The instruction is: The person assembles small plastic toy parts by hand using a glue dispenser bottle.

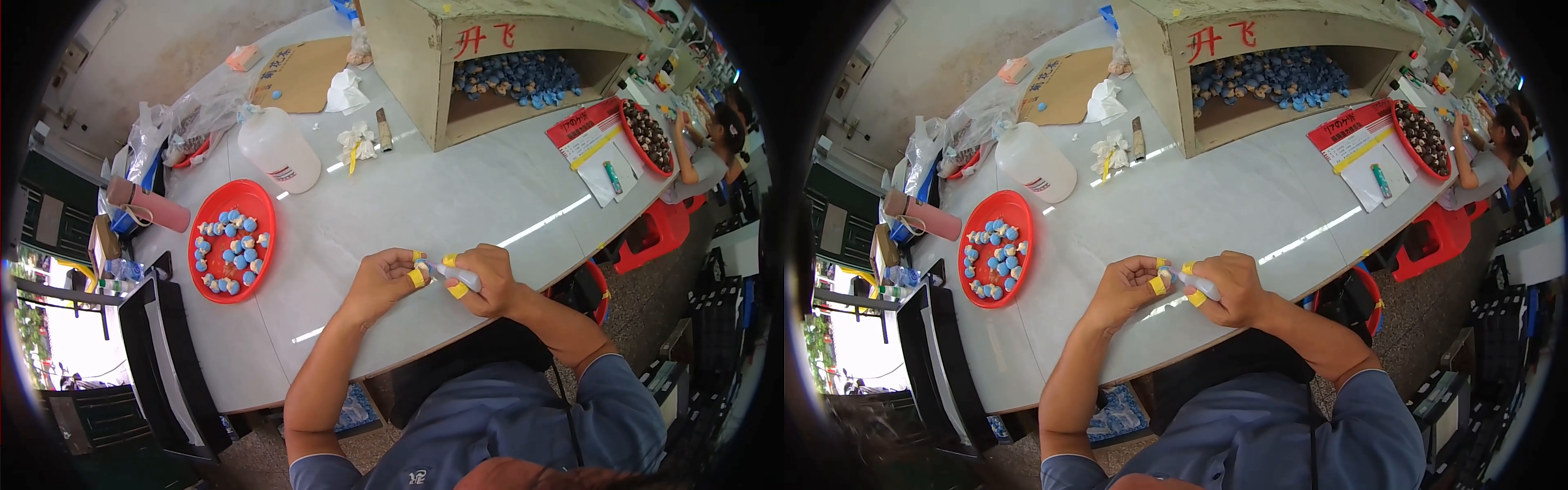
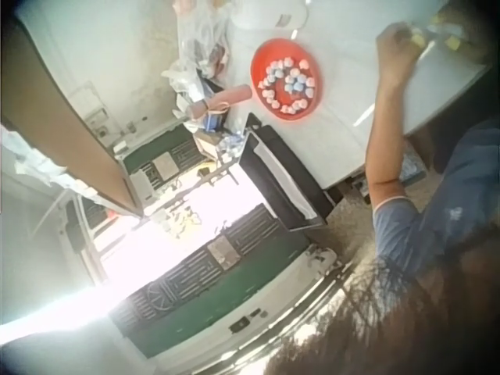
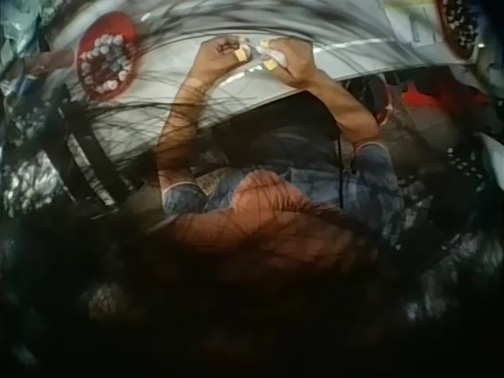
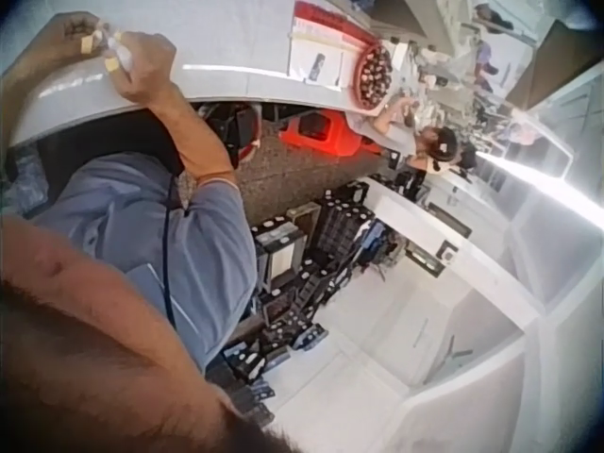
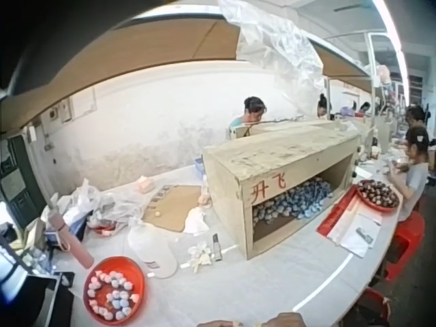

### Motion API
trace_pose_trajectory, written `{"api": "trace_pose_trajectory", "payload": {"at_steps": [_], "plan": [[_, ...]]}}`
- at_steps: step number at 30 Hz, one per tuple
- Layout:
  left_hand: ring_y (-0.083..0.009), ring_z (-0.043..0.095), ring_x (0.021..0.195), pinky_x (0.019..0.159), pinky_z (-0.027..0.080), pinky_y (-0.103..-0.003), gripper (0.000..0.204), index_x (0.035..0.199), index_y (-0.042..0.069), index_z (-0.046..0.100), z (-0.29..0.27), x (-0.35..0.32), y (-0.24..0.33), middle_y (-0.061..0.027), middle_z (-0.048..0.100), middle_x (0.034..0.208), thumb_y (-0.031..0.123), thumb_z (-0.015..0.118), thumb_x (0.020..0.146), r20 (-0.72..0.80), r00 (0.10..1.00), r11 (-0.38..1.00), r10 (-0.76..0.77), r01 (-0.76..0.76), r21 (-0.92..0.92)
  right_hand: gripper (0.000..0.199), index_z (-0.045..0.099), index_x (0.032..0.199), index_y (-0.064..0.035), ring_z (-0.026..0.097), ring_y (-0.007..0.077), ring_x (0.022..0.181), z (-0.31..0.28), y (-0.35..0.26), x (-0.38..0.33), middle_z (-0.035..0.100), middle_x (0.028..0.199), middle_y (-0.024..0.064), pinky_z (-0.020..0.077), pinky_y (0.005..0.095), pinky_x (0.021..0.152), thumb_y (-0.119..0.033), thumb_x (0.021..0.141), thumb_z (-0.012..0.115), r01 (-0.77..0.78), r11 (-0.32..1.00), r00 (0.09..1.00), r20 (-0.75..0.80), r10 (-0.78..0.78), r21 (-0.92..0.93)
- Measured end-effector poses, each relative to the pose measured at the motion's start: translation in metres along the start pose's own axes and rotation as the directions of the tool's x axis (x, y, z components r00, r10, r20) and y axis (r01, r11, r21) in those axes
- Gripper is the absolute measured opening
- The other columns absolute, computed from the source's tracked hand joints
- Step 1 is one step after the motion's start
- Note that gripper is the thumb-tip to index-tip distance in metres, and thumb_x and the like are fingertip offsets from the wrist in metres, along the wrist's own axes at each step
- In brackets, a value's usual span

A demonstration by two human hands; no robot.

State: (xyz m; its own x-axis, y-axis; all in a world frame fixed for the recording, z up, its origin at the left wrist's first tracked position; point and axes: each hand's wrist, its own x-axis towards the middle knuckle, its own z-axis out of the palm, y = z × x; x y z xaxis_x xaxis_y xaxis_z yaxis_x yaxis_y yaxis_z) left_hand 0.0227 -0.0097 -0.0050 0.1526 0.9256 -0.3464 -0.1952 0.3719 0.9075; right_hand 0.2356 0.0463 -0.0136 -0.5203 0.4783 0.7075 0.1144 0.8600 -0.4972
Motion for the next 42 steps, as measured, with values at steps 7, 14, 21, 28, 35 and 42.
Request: {"api": "trace_pose_trajectory", "payload": {"at_steps": [7,14,21,28,35,42], "plan": [[-0.0162,0.066,0.093,0.085,0.053,-0.025,0.033,0.113,-0.009,0.057,-0.0002,0.002,-0.0011,-0.0146,0.065,0.104,0.001,0.07,0.085,-0.031,1.0,0.999,0.003,-0.004,-0.042,0.023,0.06,0.088,-0.0018,0.056,0.0245,0.05,0.0,-0.004,-0.0017,0.062,0.068,0.0088,0.0401,0.0321,0.047,-0.011,0.072,0.074,0.038,0.997,0.999,-0.01,-0.038,-0.069],[-0.0187,0.067,0.096,0.086,0.054,-0.027,0.035,0.114,-0.009,0.055,0.0003,0.0025,-0.0021,-0.0164,0.065,0.105,0.002,0.071,0.085,-0.023,1.0,0.998,0.016,-0.017,-0.067,0.026,0.061,0.091,-0.0009,0.055,0.0223,0.051,-0.0008,-0.006,-0.002,0.06,0.065,0.007,0.0396,0.0311,0.047,-0.012,0.072,0.075,0.07,0.99,0.998,0.009,-0.069,-0.12],[-0.0195,0.067,0.097,0.086,0.054,-0.027,0.036,0.115,-0.009,0.055,-0.0006,0.0023,-0.0029,-0.0169,0.065,0.105,0.003,0.071,0.085,-0.03,0.999,0.998,0.017,-0.019,-0.066,0.027,0.062,0.092,-0.0004,0.056,0.0216,0.05,0.0003,-0.0057,-0.0035,0.059,0.064,0.0068,0.0393,0.0306,0.047,-0.012,0.071,0.075,0.072,0.991,0.997,-0.008,-0.073,-0.11],[-0.0196,0.067,0.096,0.087,0.054,-0.027,0.035,0.114,-0.009,0.055,0.0026,0.0018,-0.0004,-0.0169,0.066,0.104,0.002,0.071,0.085,-0.056,0.998,0.999,0.016,-0.019,-0.049,0.028,0.062,0.092,-0.0006,0.056,0.0217,0.05,-0.0018,-0.0066,-0.0057,0.059,0.064,0.0066,0.0393,0.0305,0.046,-0.012,0.071,0.076,0.07,0.992,0.998,0.006,-0.07,-0.103],[-0.0186,0.067,0.095,0.086,0.054,-0.027,0.034,0.114,-0.01,0.056,0.0018,0.0015,-0.001,-0.0165,0.067,0.103,0.001,0.07,0.085,-0.023,1.0,0.999,0.007,-0.008,-0.044,0.026,0.062,0.092,0.0006,0.054,0.0226,0.048,0.0031,-0.0029,-0.001,0.059,0.063,0.0082,0.0385,0.0313,0.046,-0.01,0.072,0.074,0.073,0.997,0.995,-0.058,-0.075,-0.04],[-0.0186,0.067,0.095,0.086,0.054,-0.027,0.035,0.114,-0.01,0.056,0.0013,0.0015,-0.0001,-0.0167,0.067,0.103,0.001,0.07,0.085,-0.014,1.0,0.999,0.004,-0.004,-0.037,0.023,0.062,0.092,0.0017,0.05,0.0221,0.044,0.0023,-0.0032,-0.002,0.059,0.061,0.0086,0.0353,0.0316,0.044,-0.008,0.074,0.072,0.08,0.997,0.994,-0.074,-0.082,-0.02]]}}
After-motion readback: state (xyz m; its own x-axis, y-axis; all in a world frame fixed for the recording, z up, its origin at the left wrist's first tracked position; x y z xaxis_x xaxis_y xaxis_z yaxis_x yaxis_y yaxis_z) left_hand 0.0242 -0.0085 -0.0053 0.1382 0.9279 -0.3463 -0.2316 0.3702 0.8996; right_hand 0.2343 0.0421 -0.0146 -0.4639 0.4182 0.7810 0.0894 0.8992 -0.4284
